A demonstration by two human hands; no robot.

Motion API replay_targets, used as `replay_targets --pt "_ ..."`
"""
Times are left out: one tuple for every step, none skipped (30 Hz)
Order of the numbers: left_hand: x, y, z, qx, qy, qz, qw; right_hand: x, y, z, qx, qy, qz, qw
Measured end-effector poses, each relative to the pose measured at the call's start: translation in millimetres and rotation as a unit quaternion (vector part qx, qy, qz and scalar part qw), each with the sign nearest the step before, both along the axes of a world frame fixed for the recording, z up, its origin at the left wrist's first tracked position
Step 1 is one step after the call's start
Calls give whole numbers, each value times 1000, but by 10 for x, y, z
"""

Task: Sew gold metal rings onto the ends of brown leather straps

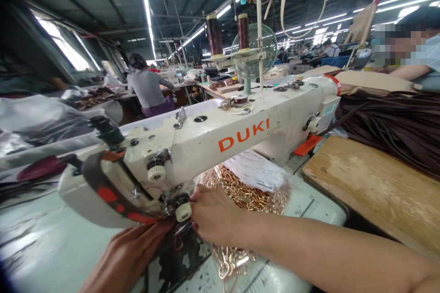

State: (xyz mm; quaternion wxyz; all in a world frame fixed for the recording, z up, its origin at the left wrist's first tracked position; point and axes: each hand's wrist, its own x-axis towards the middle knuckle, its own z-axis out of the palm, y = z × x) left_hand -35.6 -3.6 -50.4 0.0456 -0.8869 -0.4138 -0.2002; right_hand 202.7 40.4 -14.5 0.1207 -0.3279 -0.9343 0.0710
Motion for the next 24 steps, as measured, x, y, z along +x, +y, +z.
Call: replay_targets --pt "3 18 3 -33 -26 25 999 -18 9 -4 -5 -5 -13 1000" --pt "6 38 8 -67 -47 48 995 -33 18 -7 -8 -11 -28 1000" --pt "10 59 13 -92 -61 70 991 -42 28 -8 -9 -17 -39 999" --pt "14 79 18 -99 -68 84 989 -47 37 -8 -11 -20 -44 999" --pt "18 97 24 -99 -64 92 989 -45 44 -5 -14 -21 -43 999" --pt "25 112 31 -94 -55 92 990 -38 46 0 -17 -18 -38 999" --pt "33 124 41 -86 -45 84 992 -27 41 6 -16 -10 -33 999" --pt "43 131 55 -80 -37 72 994 -11 30 13 -12 1 -28 1000" --pt "55 135 74 -79 -29 54 995 7 10 19 -5 14 -17 1000" --pt "68 136 97 -81 -22 36 996 25 -15 25 4 23 6 1000" --pt "80 135 121 -84 -18 23 996 42 -45 28 16 23 45 999" --pt "91 133 146 -85 -12 13 996 55 -75 29 32 14 92 995" --pt "100 130 168 -87 -7 7 996 63 -103 27 52 -2 137 989" --pt "107 127 186 -89 -2 4 996 66 -126 23 76 -21 170 982" --pt "112 124 197 -89 2 3 996 64 -145 17 103 -40 189 976" --pt "116 122 204 -87 3 5 996 57 -157 10 127 -56 196 971" --pt "119 120 206 -85 3 5 996 46 -166 5 149 -68 197 967" --pt "122 118 206 -83 2 5 997 32 -172 2 166 -79 199 963" --pt "125 116 205 -81 1 5 997 17 -176 2 180 -87 202 959" --pt "129 115 205 -80 0 4 997 1 -180 5 192 -93 206 955" --pt "132 114 207 -81 0 2 997 -15 -183 12 203 -96 207 952" --pt "134 113 212 -82 -1 -1 997 -31 -186 20 211 -94 210 950" --pt "135 113 220 -83 -1 -5 996 -45 -189 29 217 -92 216 947" --pt "136 113 229 -85 -1 -9 996 -56 -190 38 220 -89 225 945"
